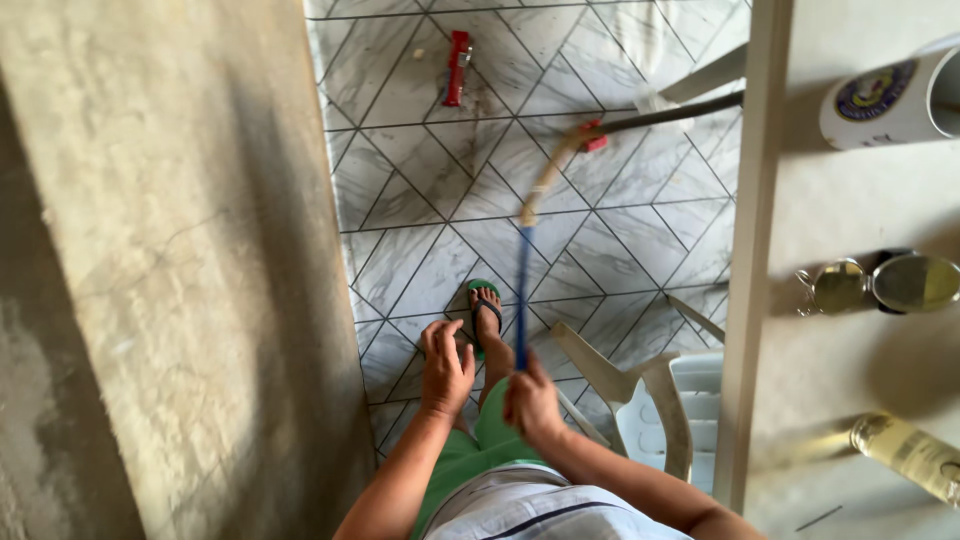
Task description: The person sweeps a tiled floor using a broom, moving around plastic chairs and a table to clean different areas. They also pick up a cloth and a plastic bag from the floor and place them on the table.
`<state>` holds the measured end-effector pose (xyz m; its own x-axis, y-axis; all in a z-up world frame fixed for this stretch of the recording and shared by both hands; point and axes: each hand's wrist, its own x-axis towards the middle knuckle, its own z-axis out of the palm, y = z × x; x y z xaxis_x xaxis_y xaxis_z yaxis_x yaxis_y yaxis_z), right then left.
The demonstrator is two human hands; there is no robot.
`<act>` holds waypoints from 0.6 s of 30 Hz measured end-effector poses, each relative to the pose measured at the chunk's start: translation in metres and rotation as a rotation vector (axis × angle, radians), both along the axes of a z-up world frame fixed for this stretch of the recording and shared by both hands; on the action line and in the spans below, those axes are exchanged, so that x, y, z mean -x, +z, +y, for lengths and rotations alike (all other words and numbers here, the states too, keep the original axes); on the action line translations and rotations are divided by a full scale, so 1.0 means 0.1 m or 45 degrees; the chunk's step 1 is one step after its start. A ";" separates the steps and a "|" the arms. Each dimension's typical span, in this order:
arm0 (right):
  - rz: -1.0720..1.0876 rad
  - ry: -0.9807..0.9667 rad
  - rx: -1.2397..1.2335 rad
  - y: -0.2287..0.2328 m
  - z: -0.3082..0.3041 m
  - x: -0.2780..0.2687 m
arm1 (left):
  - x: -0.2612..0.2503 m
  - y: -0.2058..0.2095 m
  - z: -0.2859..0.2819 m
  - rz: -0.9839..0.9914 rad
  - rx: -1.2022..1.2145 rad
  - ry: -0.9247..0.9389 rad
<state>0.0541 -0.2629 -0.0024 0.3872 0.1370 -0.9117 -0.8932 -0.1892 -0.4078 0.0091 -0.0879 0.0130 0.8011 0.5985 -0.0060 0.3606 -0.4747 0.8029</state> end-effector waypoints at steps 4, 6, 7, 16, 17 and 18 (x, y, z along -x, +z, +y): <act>0.414 0.202 -0.319 0.18 0.18 0.07 | 0.07 0.11 0.05 -0.108 -0.027 0.167; 0.546 0.299 -0.347 -0.12 0.20 0.08 | 0.08 0.16 0.11 -0.119 -0.097 0.231; 0.591 0.357 -0.356 -0.36 0.23 0.07 | 0.10 0.17 0.13 -0.098 -0.142 0.250; -1.083 2.559 0.208 -2.17 0.60 -2.11 | 0.16 0.11 0.13 -0.127 -0.008 0.347; -1.008 2.749 0.345 -2.18 0.61 -2.49 | 0.16 0.10 0.10 -0.141 0.019 0.347; -1.023 2.649 0.438 -2.17 0.61 -2.81 | 0.15 0.09 0.07 -0.129 0.034 0.339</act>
<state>0.3354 -0.2022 -0.2189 0.1446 0.6337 -0.7600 0.8560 -0.4653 -0.2252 -0.0061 -0.0804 0.0221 0.6127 0.7889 0.0479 0.3869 -0.3522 0.8522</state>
